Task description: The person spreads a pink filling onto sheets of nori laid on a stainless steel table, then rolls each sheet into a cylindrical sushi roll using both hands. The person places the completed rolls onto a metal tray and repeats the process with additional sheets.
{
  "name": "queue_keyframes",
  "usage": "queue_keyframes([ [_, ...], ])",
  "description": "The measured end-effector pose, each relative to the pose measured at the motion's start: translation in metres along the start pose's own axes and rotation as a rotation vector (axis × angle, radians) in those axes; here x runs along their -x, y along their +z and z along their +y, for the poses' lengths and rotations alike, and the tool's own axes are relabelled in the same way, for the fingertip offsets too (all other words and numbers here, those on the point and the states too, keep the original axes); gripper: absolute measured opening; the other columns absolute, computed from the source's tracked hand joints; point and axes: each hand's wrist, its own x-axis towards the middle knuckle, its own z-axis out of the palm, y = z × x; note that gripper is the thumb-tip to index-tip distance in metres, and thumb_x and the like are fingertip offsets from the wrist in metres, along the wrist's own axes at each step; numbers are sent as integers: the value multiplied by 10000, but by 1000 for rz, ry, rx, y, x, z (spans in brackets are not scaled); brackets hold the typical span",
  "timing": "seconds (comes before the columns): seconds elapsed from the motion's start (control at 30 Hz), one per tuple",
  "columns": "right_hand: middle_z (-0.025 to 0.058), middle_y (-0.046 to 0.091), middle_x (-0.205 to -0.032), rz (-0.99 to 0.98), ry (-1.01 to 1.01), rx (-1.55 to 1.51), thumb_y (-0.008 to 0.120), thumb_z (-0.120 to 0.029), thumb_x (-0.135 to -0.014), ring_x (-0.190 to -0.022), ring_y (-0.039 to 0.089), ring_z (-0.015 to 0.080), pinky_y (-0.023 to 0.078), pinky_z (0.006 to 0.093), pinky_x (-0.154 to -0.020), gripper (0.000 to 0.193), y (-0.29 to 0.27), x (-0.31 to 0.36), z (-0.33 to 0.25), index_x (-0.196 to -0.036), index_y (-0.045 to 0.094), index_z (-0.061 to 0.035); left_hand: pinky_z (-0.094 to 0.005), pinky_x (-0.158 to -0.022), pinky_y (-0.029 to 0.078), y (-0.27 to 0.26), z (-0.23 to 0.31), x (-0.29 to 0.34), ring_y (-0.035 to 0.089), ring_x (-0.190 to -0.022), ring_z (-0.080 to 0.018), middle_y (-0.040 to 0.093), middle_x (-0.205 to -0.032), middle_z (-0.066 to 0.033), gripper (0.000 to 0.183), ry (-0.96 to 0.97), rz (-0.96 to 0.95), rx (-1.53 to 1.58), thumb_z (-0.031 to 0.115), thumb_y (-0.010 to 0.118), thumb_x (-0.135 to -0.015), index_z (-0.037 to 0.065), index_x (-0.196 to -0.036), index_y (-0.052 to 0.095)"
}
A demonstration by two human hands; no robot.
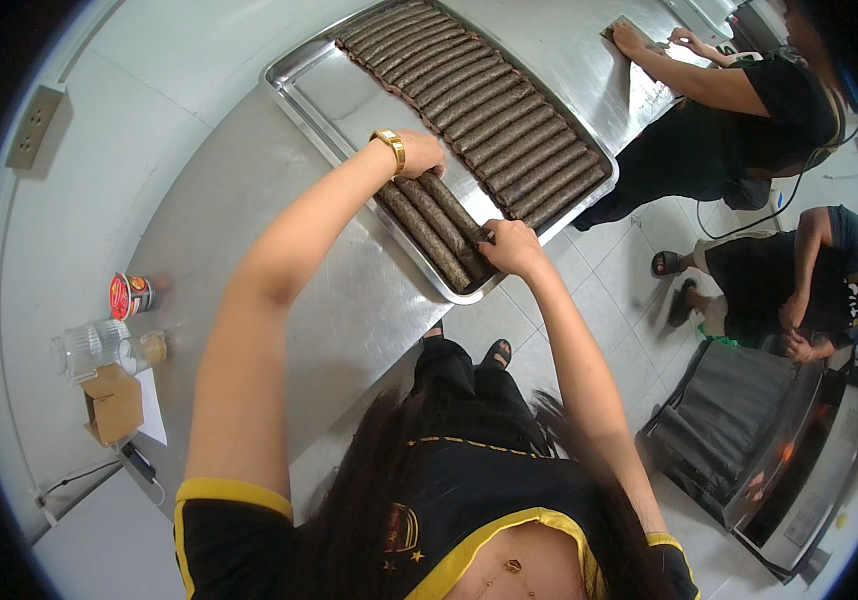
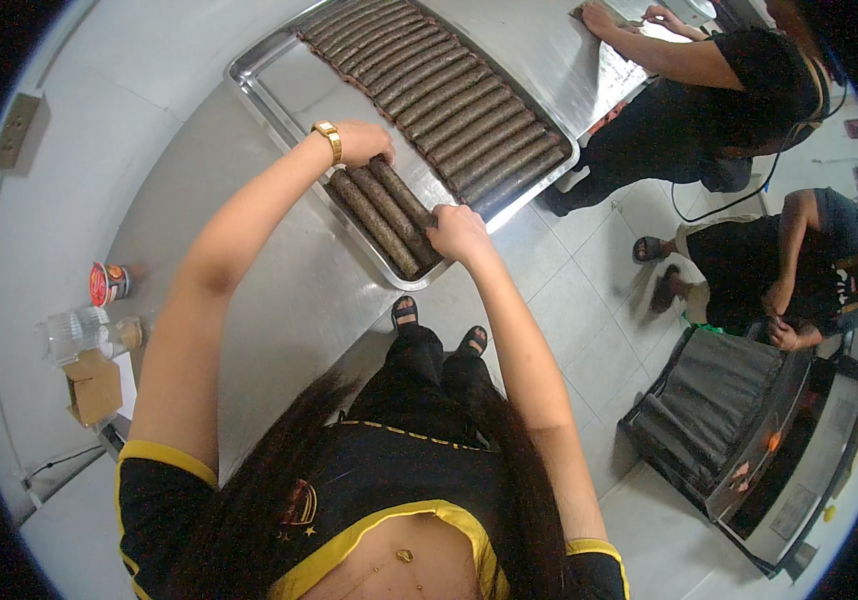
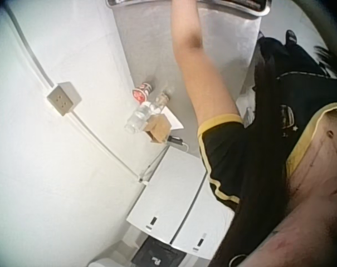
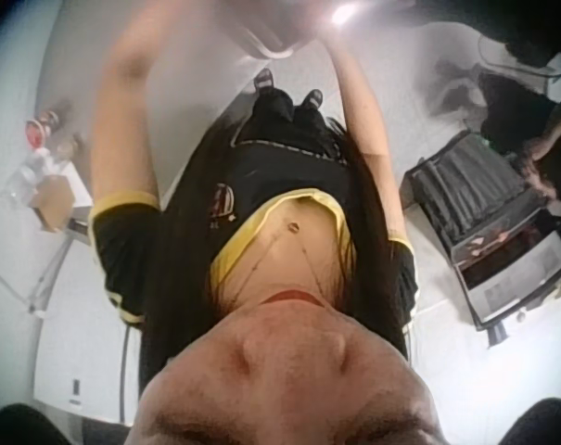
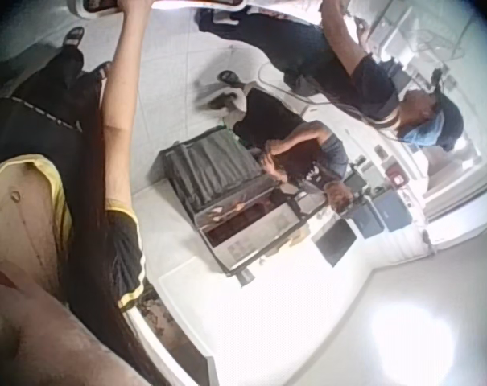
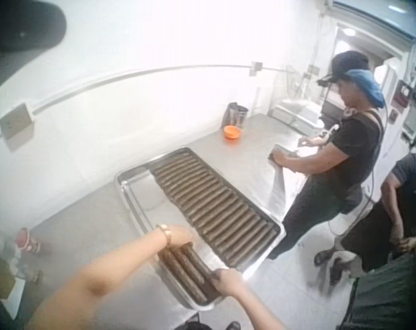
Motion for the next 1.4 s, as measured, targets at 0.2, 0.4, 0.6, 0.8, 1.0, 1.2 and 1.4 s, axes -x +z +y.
queue_keyframes([
  [0.2,234,647,-1012,-113,14,182,679,-267,-740,-970,629,374,517,423,-837,360,-9,-2,-8,-990,659,-8,-403,-806,516,-12,8,1,632,-970,-295,665,-1067,-102,395,-63,-56,-41,-8,581,-769,206,-1085,681],
  [0.4,223,642,-1047,230,-255,-27,621,-200,-792,-966,619,397,495,444,-865,293,-2,-2,6,-1004,657,-1,-398,-817,515,7,-5,-3,640,-962,-304,670,-1059,-117,341,-28,85,-48,23,567,-794,204,-1055,694],
  [0.6,241,646,-954,54,-150,-55,509,-198,-843,-935,621,390,477,455,-859,272,9,-6,13,-1008,673,-56,-405,-878,484,-1,12,5,633,-971,-285,677,-1012,-92,352,-75,3,-105,34,579,-771,215,-1058,672],
  [0.8,193,616,-1044,411,-330,-209,547,-107,-837,-967,592,385,478,430,-837,297,0,52,7,-1118,610,-35,-453,-1024,385,22,43,21,566,-1122,-218,590,-1218,-52,436,129,209,-261,56,571,-788,147,-1214,558],
  [1.0,175,601,-977,319,-420,-328,561,-46,-841,-905,602,353,490,391,-779,268,48,177,59,-1105,608,-33,-407,-877,468,46,175,105,566,-984,-322,561,-1083,-116,346,272,335,186,-6,521,-787,87,-1114,583],
  [1.2,184,653,-991,-6,23,-198,558,-181,-851,-939,619,364,493,448,-797,263,187,280,214,-1066,667,-79,-416,-800,501,98,263,143,600,-984,-320,611,-1031,-125,341,138,-188,420,107,611,-769,85,-1108,584],
  [1.4,229,646,-824,49,242,-217,583,-295,-838,-801,624,400,488,458,-711,301,276,371,314,-853,674,-8,-420,-730,543,165,314,98,666,-895,-332,682,-971,-162,230,-17,-361,-40,131,584,-796,80,-993,693],
])
